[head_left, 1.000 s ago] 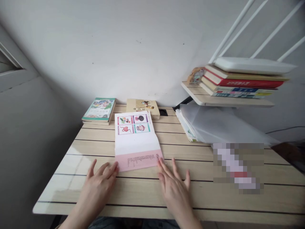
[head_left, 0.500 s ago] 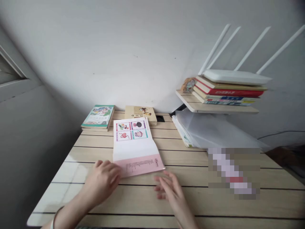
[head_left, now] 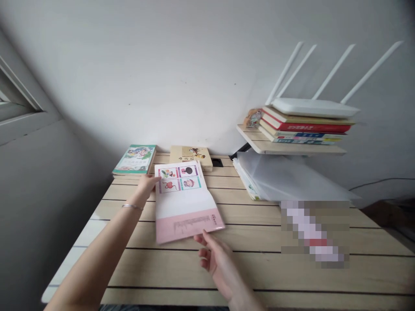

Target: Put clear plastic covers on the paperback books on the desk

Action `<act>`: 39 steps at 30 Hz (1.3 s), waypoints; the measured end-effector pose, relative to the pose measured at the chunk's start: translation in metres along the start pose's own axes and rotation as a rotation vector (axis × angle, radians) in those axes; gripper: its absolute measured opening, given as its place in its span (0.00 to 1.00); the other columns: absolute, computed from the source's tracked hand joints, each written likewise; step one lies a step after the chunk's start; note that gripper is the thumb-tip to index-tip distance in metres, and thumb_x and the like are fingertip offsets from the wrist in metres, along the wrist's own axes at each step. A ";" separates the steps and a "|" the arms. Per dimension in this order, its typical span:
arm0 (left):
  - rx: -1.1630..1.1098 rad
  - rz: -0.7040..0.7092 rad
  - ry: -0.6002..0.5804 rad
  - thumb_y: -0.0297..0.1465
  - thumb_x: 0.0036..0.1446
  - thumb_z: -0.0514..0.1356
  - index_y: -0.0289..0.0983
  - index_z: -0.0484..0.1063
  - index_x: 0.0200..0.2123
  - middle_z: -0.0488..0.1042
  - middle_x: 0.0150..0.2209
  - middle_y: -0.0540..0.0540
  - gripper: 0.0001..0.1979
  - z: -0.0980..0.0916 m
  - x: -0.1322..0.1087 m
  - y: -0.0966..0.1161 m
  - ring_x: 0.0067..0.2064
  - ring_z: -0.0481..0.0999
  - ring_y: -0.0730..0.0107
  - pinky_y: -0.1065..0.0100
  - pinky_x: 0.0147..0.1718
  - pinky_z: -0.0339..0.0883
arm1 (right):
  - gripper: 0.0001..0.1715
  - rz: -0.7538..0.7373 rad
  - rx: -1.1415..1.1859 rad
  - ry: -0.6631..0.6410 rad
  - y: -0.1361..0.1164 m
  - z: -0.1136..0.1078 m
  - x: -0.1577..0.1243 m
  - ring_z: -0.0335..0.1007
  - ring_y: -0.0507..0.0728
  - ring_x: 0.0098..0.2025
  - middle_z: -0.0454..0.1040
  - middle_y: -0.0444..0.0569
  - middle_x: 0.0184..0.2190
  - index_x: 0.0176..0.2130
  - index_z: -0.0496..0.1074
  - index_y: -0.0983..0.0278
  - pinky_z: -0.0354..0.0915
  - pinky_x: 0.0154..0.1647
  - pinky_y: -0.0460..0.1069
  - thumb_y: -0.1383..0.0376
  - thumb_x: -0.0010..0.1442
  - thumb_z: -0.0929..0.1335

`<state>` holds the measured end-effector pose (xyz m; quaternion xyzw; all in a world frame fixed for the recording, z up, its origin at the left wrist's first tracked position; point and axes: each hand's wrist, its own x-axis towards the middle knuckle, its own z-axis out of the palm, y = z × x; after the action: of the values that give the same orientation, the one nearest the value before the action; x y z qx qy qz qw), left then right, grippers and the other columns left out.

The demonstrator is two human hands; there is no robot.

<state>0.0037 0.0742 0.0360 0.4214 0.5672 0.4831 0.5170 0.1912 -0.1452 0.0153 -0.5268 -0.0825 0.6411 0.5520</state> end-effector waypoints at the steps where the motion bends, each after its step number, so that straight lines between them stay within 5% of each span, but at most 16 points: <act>1: -0.017 -0.016 -0.015 0.27 0.33 0.66 0.34 0.68 0.26 0.72 0.21 0.46 0.12 0.002 -0.003 0.001 0.22 0.73 0.65 0.66 0.21 0.65 | 0.29 -0.029 -0.008 0.028 0.000 0.001 0.003 0.62 0.45 0.18 0.74 0.42 0.26 0.29 0.67 0.64 0.56 0.14 0.41 0.51 0.34 0.78; 5: -0.104 0.023 -0.049 0.31 0.34 0.67 0.37 0.64 0.28 0.73 0.26 0.49 0.16 0.006 -0.031 0.006 0.25 0.74 0.68 0.68 0.23 0.67 | 0.24 -0.218 -0.147 0.064 -0.010 -0.003 0.012 0.48 0.44 0.15 0.57 0.33 0.14 0.28 0.68 0.63 0.48 0.12 0.41 0.51 0.40 0.76; 10: -0.145 0.268 -0.064 0.35 0.46 0.65 0.40 0.59 0.30 0.73 0.34 0.51 0.15 0.003 -0.092 0.004 0.31 0.75 0.70 0.69 0.28 0.70 | 0.17 -0.385 -0.357 0.025 -0.049 -0.006 0.031 0.60 0.49 0.20 0.68 0.41 0.20 0.32 0.70 0.64 0.54 0.16 0.43 0.55 0.46 0.71; 13: 0.108 0.612 -0.046 0.31 0.59 0.56 0.40 0.64 0.36 0.74 0.39 0.47 0.03 0.002 -0.133 -0.010 0.37 0.76 0.69 0.68 0.33 0.72 | 0.15 -0.374 -0.473 -0.026 -0.069 -0.001 0.048 0.59 0.49 0.19 0.67 0.40 0.17 0.29 0.69 0.63 0.51 0.15 0.43 0.55 0.46 0.70; 17: 0.602 1.071 -0.081 0.22 0.61 0.51 0.39 0.67 0.43 0.71 0.49 0.41 0.10 0.009 -0.174 -0.035 0.52 0.72 0.64 0.62 0.47 0.71 | 0.15 -0.350 -0.597 -0.088 -0.079 0.007 0.065 0.55 0.47 0.16 0.62 0.38 0.14 0.24 0.65 0.63 0.48 0.14 0.43 0.55 0.45 0.69; 22: 0.987 1.237 -0.129 0.22 0.63 0.48 0.36 0.67 0.49 0.75 0.48 0.41 0.14 0.025 -0.192 -0.061 0.55 0.71 0.57 0.57 0.49 0.72 | 0.13 -0.341 -0.667 -0.123 -0.076 0.005 0.072 0.55 0.47 0.14 0.65 0.38 0.15 0.26 0.67 0.63 0.46 0.12 0.42 0.56 0.46 0.67; 29: 0.959 1.045 -0.380 0.27 0.59 0.54 0.39 0.69 0.48 0.72 0.53 0.41 0.13 0.031 -0.192 -0.060 0.57 0.69 0.54 0.53 0.50 0.71 | 0.22 -0.333 -0.626 -0.130 -0.074 -0.014 0.079 0.54 0.47 0.13 0.61 0.37 0.12 0.24 0.66 0.63 0.48 0.10 0.41 0.47 0.49 0.66; 32: 0.746 0.750 -0.324 0.30 0.59 0.55 0.41 0.71 0.43 0.70 0.52 0.40 0.09 0.026 -0.171 -0.048 0.54 0.71 0.56 0.51 0.50 0.69 | 0.21 -0.302 -0.671 -0.147 -0.075 -0.016 0.080 0.56 0.47 0.13 0.64 0.38 0.13 0.25 0.66 0.64 0.50 0.09 0.41 0.48 0.49 0.67; 36: 0.395 0.111 -0.108 0.30 0.55 0.57 0.36 0.68 0.42 0.71 0.47 0.37 0.11 0.020 -0.123 -0.031 0.43 0.76 0.59 0.58 0.39 0.73 | 0.15 -0.329 -0.708 -0.147 -0.074 -0.013 0.080 0.55 0.46 0.13 0.65 0.36 0.15 0.27 0.66 0.63 0.50 0.09 0.41 0.56 0.46 0.71; 39: 0.317 -0.064 -0.078 0.33 0.56 0.57 0.34 0.63 0.46 0.74 0.40 0.38 0.15 0.019 -0.097 -0.025 0.32 0.77 0.64 0.65 0.27 0.72 | 0.15 -0.345 -0.655 -0.158 -0.074 -0.010 0.080 0.53 0.45 0.14 0.66 0.36 0.16 0.27 0.65 0.64 0.50 0.10 0.40 0.57 0.45 0.71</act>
<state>0.0335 -0.0226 0.0287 0.4979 0.6288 0.3541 0.4809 0.2575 -0.0584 0.0147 -0.6025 -0.4129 0.5170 0.4463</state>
